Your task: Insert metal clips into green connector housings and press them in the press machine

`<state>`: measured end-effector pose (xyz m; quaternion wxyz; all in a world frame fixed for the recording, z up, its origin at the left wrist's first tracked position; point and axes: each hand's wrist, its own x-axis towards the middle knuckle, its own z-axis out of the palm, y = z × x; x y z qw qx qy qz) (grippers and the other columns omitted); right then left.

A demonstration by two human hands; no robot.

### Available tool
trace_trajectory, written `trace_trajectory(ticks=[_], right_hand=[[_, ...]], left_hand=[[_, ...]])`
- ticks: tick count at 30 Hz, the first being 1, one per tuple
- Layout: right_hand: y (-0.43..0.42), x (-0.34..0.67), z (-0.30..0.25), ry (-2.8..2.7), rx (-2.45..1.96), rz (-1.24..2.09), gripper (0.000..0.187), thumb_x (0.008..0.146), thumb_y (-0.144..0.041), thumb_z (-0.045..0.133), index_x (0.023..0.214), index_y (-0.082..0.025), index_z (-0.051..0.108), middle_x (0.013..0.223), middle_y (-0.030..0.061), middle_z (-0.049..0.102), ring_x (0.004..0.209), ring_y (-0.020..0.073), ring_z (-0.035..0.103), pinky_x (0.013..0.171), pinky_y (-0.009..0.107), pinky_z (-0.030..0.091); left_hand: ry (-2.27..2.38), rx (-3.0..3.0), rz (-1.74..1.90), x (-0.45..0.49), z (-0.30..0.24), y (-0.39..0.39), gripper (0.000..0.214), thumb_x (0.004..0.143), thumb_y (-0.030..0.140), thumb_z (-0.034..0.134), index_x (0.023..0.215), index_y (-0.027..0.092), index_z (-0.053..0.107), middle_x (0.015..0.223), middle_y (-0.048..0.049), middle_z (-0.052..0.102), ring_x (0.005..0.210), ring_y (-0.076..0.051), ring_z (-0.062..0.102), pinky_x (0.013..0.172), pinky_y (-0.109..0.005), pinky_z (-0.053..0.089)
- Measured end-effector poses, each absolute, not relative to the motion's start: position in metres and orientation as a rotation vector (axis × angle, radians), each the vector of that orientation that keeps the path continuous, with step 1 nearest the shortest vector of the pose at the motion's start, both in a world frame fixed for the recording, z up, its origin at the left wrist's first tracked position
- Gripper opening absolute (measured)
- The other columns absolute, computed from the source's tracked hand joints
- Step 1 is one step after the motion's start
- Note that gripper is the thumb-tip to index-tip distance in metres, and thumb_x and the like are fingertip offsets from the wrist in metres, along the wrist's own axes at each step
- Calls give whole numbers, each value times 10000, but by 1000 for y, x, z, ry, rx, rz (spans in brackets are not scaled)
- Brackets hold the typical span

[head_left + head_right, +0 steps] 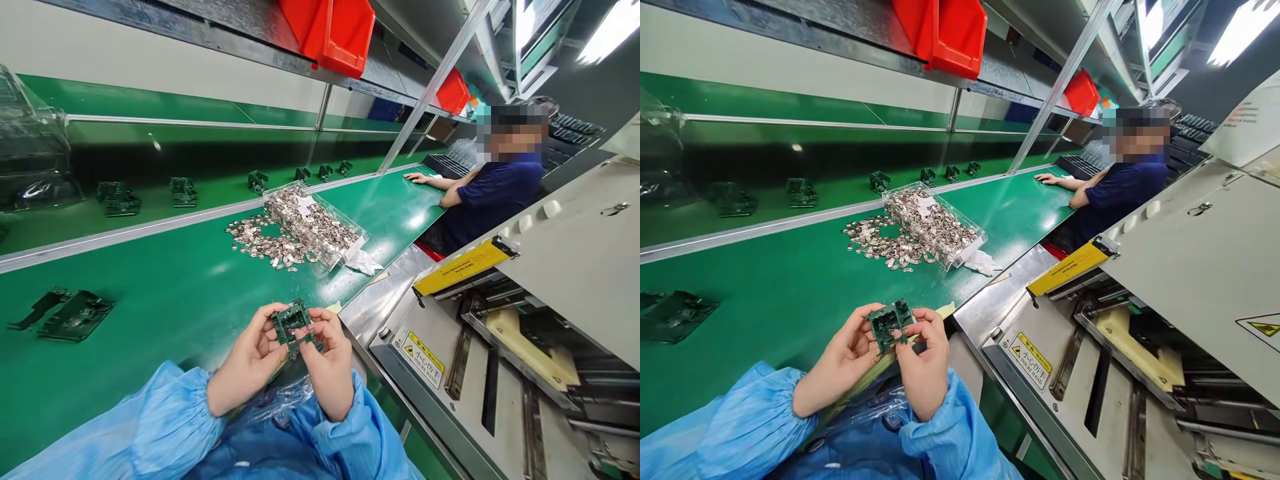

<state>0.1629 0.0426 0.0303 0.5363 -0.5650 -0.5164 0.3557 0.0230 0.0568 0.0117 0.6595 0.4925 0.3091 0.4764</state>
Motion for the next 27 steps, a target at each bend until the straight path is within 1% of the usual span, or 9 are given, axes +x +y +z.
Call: trace_trajectory(ticks=[4,7,10,12,14,21,27], right_hand=[[41,159,28,-1226,-1356,816,72,766,-229,660,702,-202,642,1024,88,580,927,224,574,709,307,485],[40,157,26,-1178,-1330,870,89,766,-246,669,706,-201,621,968,72,584,870,206,582,663,281,491],[39,154,25,-1041,-1279,1012,97,765,-271,685,782,-207,614,836,37,607,743,175,586,590,250,486],[39,153,25,-958,-1251,1089,129,750,-282,701,814,-206,618,760,19,616,680,162,581,566,240,485],[40,153,24,-918,-1229,1136,144,729,-288,715,797,-201,623,732,15,627,638,154,575,554,241,487],[42,153,14,-835,-1234,1139,193,635,-281,776,701,-191,619,679,10,621,633,155,556,573,248,483],[33,152,8,-777,-1215,1175,233,641,-300,794,706,-192,598,647,-10,615,600,136,539,548,223,453]], left_hand=[[811,1207,1092,22,11,55,364,854,280,605,1184,273,451,1022,-49,612,873,-138,628,752,-223,519],[909,1252,1096,22,11,54,319,856,306,586,1153,259,479,887,-27,612,763,-137,605,647,-215,500],[980,1249,1095,23,11,53,309,848,325,581,1131,250,482,741,11,547,599,-115,529,523,-202,445],[1015,1226,1099,24,11,51,310,839,323,586,1120,246,480,682,35,494,548,-101,487,491,-193,419],[1037,1204,1103,25,12,50,310,827,316,598,1105,243,483,649,51,462,538,-99,486,484,-185,409],[1037,1235,1104,24,13,46,297,813,281,603,1086,242,491,683,31,547,575,-113,553,524,-198,436],[1005,1254,1061,25,10,39,296,820,230,578,1095,238,470,786,3,623,654,-112,602,572,-192,467]])
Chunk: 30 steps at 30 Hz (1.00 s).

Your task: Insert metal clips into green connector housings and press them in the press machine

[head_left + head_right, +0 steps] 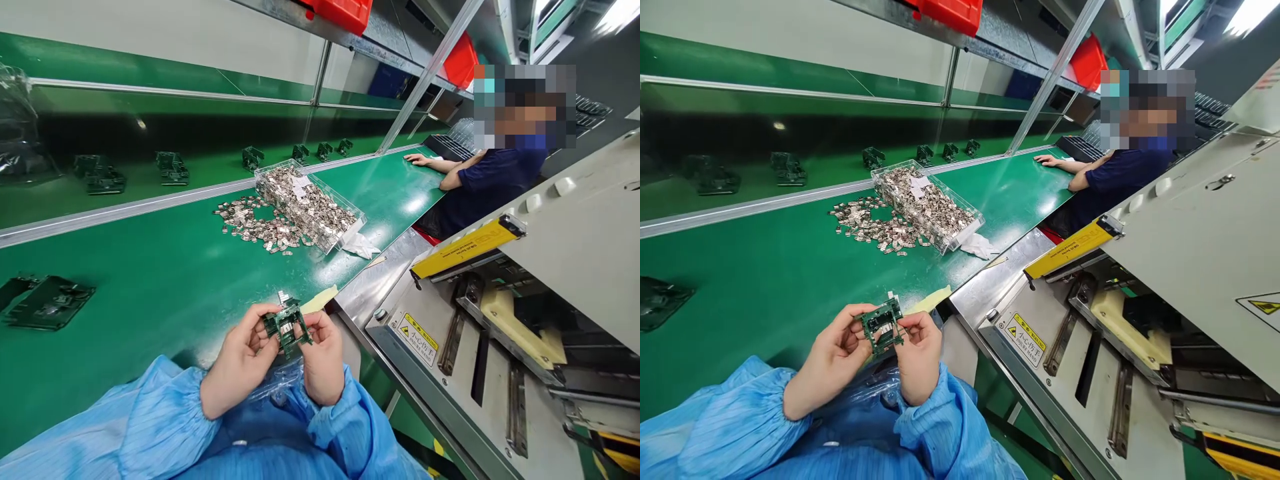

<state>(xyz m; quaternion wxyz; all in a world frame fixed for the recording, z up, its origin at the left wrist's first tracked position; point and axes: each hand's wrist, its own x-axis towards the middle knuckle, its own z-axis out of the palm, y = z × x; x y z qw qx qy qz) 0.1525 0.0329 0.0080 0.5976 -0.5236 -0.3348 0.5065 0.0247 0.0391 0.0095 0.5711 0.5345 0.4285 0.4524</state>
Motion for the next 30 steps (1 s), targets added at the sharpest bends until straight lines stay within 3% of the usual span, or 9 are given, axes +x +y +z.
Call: trace_trajectory(ticks=[6,12,21,25,30], right_hand=[[22,184,-3,-868,-1274,1049,287,803,-458,679,883,-185,638,757,23,644,654,142,581,592,248,492],[21,185,-53,-876,-1338,1358,521,719,-667,648,704,-146,663,579,22,624,489,109,531,476,215,425],[10,154,-64,-828,-1227,1425,523,693,-673,665,590,-168,578,497,-2,582,415,96,490,442,213,393],[2,146,-68,-840,-1201,1426,500,676,-670,677,655,-175,607,519,1,594,446,121,510,480,245,429],[-4,134,-73,-914,-1285,1156,454,807,-605,578,648,-179,570,531,-1,560,475,122,468,485,239,373]], left_hand=[[1031,1188,1108,24,13,54,382,782,309,624,1098,214,430,811,-2,635,699,-135,636,642,-237,507],[961,1219,1080,41,6,94,430,719,294,629,1078,180,422,865,-20,628,810,-156,629,695,-254,487],[793,1213,867,61,-3,90,396,714,253,648,1032,174,424,754,15,623,607,-98,574,566,-206,447],[780,1167,821,55,-3,88,393,716,252,662,1012,180,415,767,10,636,630,-104,595,576,-206,463],[863,1280,861,59,-8,88,393,744,253,630,1070,170,427,803,-1,633,724,-126,629,662,-233,487]])
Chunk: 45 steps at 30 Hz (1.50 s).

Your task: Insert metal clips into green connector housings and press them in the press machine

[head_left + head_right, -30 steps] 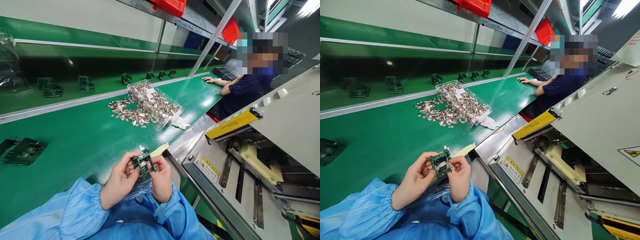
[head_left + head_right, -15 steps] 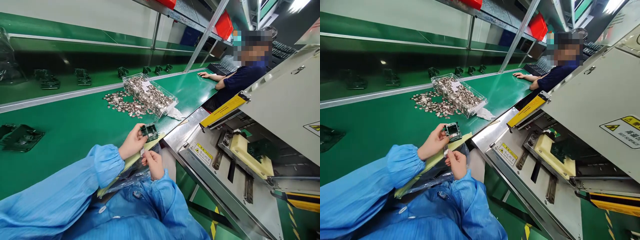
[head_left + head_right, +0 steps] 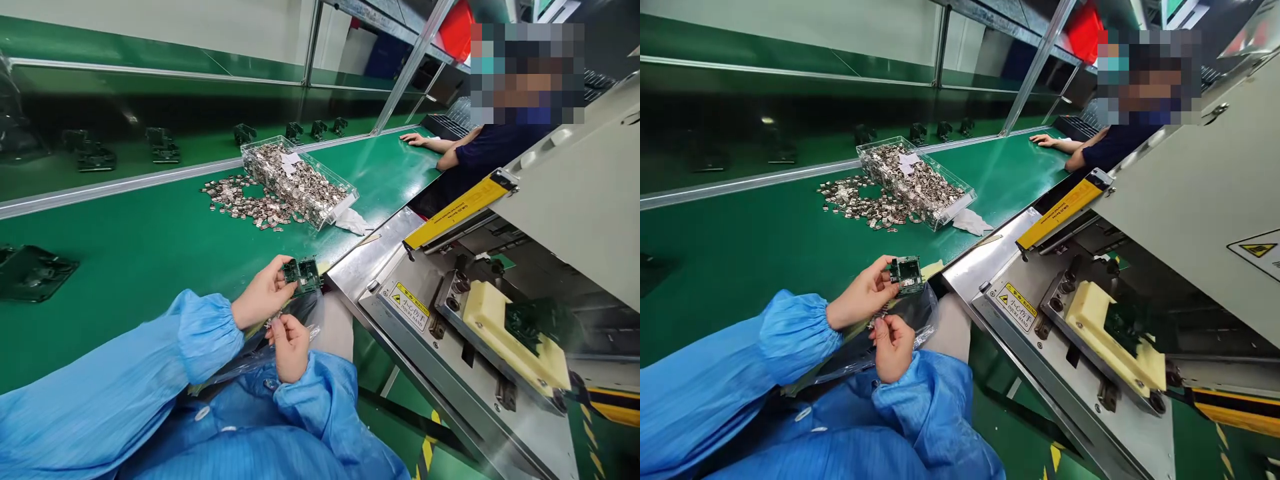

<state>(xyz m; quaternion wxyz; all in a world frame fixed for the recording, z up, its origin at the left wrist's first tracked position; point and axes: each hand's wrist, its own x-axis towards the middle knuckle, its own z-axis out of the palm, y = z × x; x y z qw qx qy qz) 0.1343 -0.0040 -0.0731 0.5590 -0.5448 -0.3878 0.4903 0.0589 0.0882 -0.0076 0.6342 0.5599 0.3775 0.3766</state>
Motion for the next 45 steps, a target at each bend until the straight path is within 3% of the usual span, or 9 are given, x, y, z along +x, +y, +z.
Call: trace_trajectory(ticks=[9,11,14,16,20,22,28,34,45], right_hand=[[-16,119,-87,-972,-1391,954,496,904,-562,438,584,-191,517,484,-21,463,458,122,424,458,236,330],[-17,123,-93,-994,-1382,1009,499,910,-555,422,602,-185,551,481,-13,495,431,120,439,445,236,343],[-10,141,-98,-1084,-1419,1058,433,906,-510,440,752,-169,657,627,38,632,545,153,573,543,259,453],[1,157,-100,-1151,-1500,1082,388,864,-497,495,781,-171,689,695,55,673,600,172,620,580,274,486],[19,185,-99,-1200,-1612,1128,320,693,-460,677,530,-187,635,462,10,583,383,142,509,382,241,380],[20,195,-90,-1197,-1629,1104,298,660,-425,714,500,-192,622,421,-7,550,374,134,490,374,233,365],[11,200,-24,-1134,-1446,1006,222,811,-379,627,850,-189,736,740,44,685,646,172,631,621,286,522],[24,167,9,-1107,-1218,740,45,762,-246,718,783,-221,749,928,50,563,861,187,577,730,298,498],[23,134,11,-1148,-1364,664,139,811,-317,669,769,-188,700,1183,110,493,1053,265,518,855,395,482]], left_hand=[[929,1451,869,61,-11,86,326,784,247,554,1081,190,430,852,-8,633,782,-146,645,714,-267,503],[948,1478,861,60,-12,89,328,788,252,546,1088,189,429,852,-14,635,771,-149,645,700,-270,505],[987,1495,871,56,-13,100,340,778,264,552,1086,184,432,838,-15,638,745,-150,646,696,-281,513],[1014,1492,900,53,-13,110,362,757,268,576,1080,183,436,816,-7,637,740,-153,648,704,-289,518],[1039,1351,974,44,-6,124,427,700,294,645,1057,184,438,763,10,635,711,-159,658,698,-304,538],[998,1229,1004,37,1,119,455,681,324,674,1041,188,431,802,-2,648,718,-165,670,696,-316,554],[995,1002,1091,18,12,73,547,703,422,708,1096,208,394,964,-41,648,728,-168,693,642,-295,580],[946,1070,1147,21,9,52,480,781,387,639,1132,221,356,882,-16,640,719,-159,688,633,-274,573],[868,1165,1125,21,9,40,338,857,307,551,1148,224,400,947,-60,675,906,-176,680,748,-276,552]])
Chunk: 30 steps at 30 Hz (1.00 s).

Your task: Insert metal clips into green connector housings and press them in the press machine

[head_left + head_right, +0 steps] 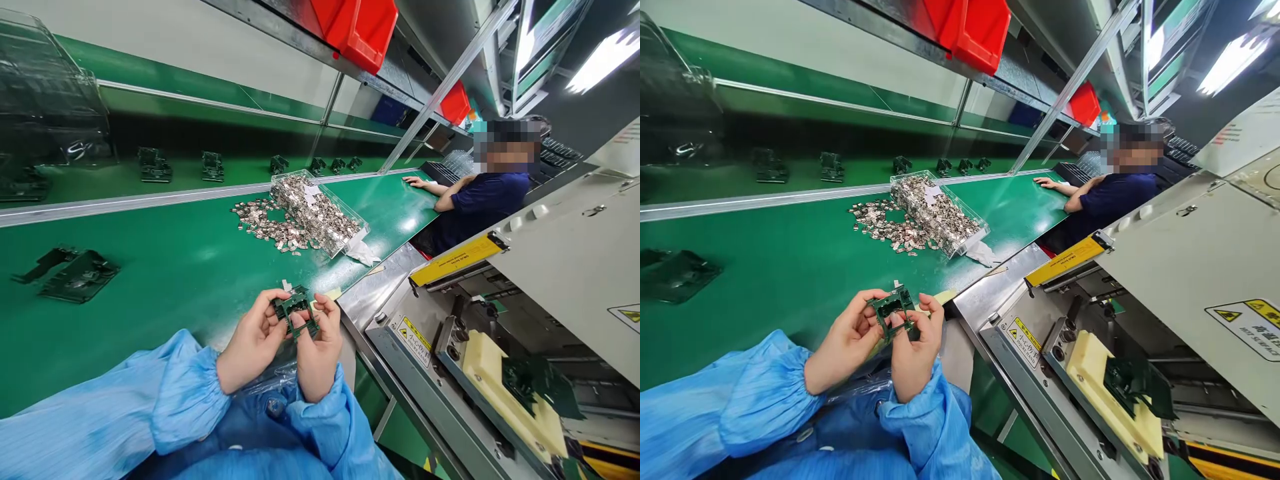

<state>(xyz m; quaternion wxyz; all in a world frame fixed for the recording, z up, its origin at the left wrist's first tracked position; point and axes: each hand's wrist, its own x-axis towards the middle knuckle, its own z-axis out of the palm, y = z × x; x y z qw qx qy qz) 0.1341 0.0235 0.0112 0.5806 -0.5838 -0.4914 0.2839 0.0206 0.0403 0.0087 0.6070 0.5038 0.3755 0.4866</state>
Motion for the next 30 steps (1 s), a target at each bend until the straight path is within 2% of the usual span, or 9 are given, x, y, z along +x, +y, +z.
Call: trace_trajectory(ticks=[7,11,15,17,19,23,26,28,30], right_hand=[[22,132,8,-1061,-1312,744,173,798,-333,682,748,-185,606,1217,108,522,1035,244,558,842,369,504],[20,143,12,-960,-1131,896,272,802,-331,690,991,-201,542,1249,117,542,1010,222,597,843,356,520],[5,183,34,-1302,-1045,898,660,766,-348,742,1344,-239,442,1346,119,498,1195,271,503,961,403,465],[-12,213,49,-1474,-1061,784,745,731,-362,782,1381,-256,433,1361,108,494,1234,293,475,1013,432,426],[-38,247,64,-1547,-1109,634,675,720,-380,791,1323,-255,512,1291,105,555,1187,305,518,1022,459,420],[-109,322,75,-1305,-1283,354,634,661,-464,816,1210,-227,605,1170,134,625,1091,332,587,958,486,477],[-162,378,69,-746,-1357,-114,664,659,-446,816,1224,-203,565,1185,144,613,1098,315,591,952,490,474],[-183,409,65,-500,-1352,-342,641,674,-400,807,1216,-184,541,1197,141,602,1128,295,571,995,505,428],[-190,432,65,-458,-1380,-372,614,676,-382,799,1188,-163,540,1179,144,611,1125,287,569,1008,517,408]], left_hand=[[814,1215,1101,21,7,37,277,885,281,522,1129,227,403,1033,-74,657,930,-166,669,752,-268,560],[824,1297,1045,20,16,37,263,884,283,524,1120,230,422,1040,-71,636,884,-159,660,700,-247,556],[772,1426,866,26,44,38,319,871,273,534,1167,251,417,1008,-50,641,833,-163,660,675,-252,548],[725,1549,720,39,62,42,362,863,270,539,1207,260,428,907,-23,651,735,-152,651,619,-242,535],[567,1659,515,60,81,49,415,852,277,546,1257,266,451,881,-23,665,715,-159,651,601,-246,534],[165,1849,301,144,112,70,529,781,316,639,1290,252,510,1169,-79,653,1069,-248,624,852,-346,538],[120,2093,488,229,125,67,680,697,369,722,1313,191,495,1381,-132,516,1274,-305,472,1065,-449,379],[144,2147,527,281,128,57,847,625,401,774,1356,136,439,1421,-188,459,1306,-343,427,1094,-483,323],[164,2117,495,322,127,48,936,565,399,811,1364,104,424,1345,-221,525,1250,-370,482,1047,-494,373]])
